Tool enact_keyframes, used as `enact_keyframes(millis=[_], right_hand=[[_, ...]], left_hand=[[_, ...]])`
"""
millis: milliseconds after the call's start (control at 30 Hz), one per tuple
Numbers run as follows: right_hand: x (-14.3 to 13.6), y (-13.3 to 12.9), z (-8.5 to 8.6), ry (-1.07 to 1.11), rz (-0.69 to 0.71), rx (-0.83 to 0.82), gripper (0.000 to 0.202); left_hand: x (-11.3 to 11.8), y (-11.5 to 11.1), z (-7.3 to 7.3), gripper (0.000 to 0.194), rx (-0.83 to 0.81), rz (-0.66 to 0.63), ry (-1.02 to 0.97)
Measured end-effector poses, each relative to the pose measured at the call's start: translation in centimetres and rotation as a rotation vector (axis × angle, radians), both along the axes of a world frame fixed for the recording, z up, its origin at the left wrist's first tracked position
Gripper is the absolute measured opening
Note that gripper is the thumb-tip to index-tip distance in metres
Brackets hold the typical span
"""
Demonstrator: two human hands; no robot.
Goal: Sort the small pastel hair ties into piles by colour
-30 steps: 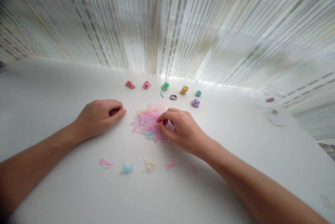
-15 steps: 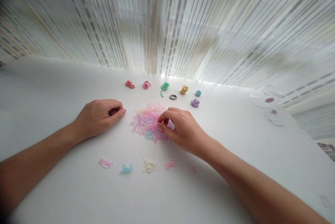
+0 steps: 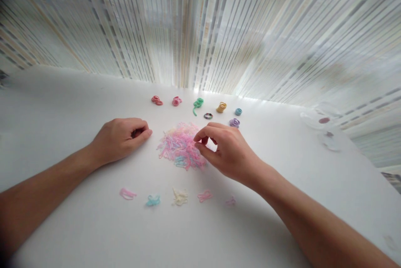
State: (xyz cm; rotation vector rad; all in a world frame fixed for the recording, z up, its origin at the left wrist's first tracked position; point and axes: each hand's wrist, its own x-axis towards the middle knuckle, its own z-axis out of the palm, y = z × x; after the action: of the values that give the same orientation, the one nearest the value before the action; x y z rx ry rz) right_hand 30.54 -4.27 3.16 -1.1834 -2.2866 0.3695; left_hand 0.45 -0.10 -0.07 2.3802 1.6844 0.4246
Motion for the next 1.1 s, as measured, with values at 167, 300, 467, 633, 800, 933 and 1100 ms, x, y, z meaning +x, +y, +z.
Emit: enact_keyframes(millis=[167,300,467,633,800,933,1100], right_hand=[[0.2,0.0,0.3,0.017,0.000,0.002,0.008],[0.2,0.1,0.1,0.042,-0.015,-0.025,0.007],[0.4,0.3,0.0,0.002,-0.033,-0.096,0.009],[0.8,0.3,0.7,0.072,-0.077,-0.123,0.010],[0.8,0.3,0.9,0.081,-0.063,-0.147,0.010],[1.0,0.3,1.2,0.088,-0.063,-0.171,0.012],[1.8,-0.1,2.6,0.048,-0.024,-0.277,0.016]], left_hand=[[0.0,0.0,0.0,0.034,0.002,-0.007,0.001],[0.1,0.0,0.1,0.034,-0.002,-0.006,0.002],[0.0,-0.1,0.1,0.034,0.005,-0.005,-0.004],[0.0,0.0,-0.1,0.034,0.000,-0.012,-0.003],[0.0,0.0,0.0,0.035,0.006,-0.012,-0.001],[0.0,0.0,0.1,0.035,0.017,-0.012,-0.004],[0.0,0.1,0.0,0.034,0.007,-0.001,0.019]])
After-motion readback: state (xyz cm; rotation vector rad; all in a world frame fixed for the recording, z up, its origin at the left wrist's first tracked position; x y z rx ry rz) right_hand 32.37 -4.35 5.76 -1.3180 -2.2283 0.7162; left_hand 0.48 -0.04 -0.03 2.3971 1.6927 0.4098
